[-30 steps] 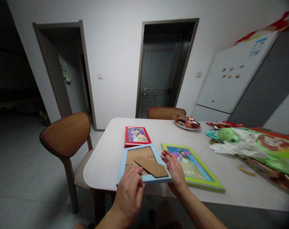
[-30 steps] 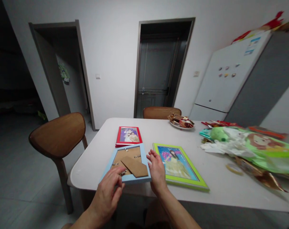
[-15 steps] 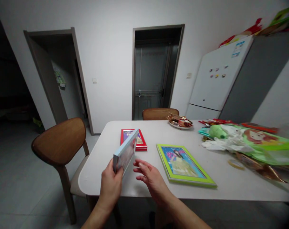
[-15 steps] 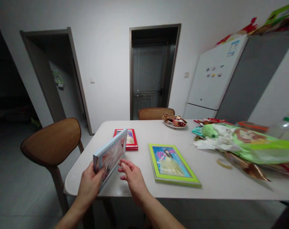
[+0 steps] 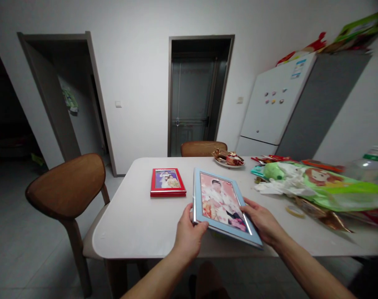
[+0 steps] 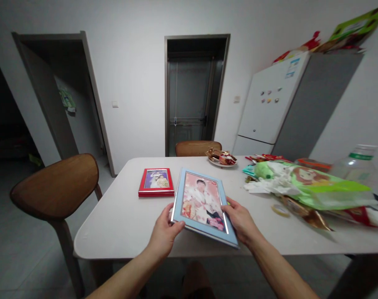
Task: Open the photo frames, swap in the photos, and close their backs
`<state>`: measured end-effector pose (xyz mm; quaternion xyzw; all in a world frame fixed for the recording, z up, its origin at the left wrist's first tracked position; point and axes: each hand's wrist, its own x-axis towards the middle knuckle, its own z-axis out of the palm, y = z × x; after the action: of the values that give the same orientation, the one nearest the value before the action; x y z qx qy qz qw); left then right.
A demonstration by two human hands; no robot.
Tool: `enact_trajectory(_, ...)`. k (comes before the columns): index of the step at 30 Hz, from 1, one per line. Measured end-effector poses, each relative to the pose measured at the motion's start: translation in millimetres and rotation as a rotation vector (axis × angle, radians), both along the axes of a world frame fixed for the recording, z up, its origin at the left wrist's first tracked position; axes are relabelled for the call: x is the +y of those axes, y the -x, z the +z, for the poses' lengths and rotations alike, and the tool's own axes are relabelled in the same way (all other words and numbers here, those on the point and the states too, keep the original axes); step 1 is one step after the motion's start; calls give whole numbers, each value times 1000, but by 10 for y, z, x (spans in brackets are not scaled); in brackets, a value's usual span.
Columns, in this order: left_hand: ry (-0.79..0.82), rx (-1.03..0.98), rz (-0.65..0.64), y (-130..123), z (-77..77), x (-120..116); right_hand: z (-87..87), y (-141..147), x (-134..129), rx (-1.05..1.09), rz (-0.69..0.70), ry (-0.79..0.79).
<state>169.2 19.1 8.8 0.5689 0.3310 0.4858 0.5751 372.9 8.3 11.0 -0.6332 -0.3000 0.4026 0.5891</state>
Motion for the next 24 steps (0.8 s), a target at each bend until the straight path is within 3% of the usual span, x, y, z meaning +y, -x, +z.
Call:
enact_trajectory(3, -95, 359, -2, -310, -186, 51, -18, -424, 83, -226, -61, 112)
enact_trajectory(6, -135, 490, 1, -478, -316, 67, -127, -640, 172, -519, -38, 226)
enact_trajectory(11, -160, 532, -22, -429, -386, 82, -311, -765, 275, -800, -14, 294)
enact_trajectory(14, -146, 550, 4, -294, -380, 127, -299, -737, 333, -919, -32, 291)
enact_trajectory(18, -97, 530, 79, 13, -379, 296, -195, -345, 520, -1103, -9, 179)
enact_trajectory(24, 94, 409, 258, 546, -481, 704, -259, 910, 1070, -1296, 369, -108)
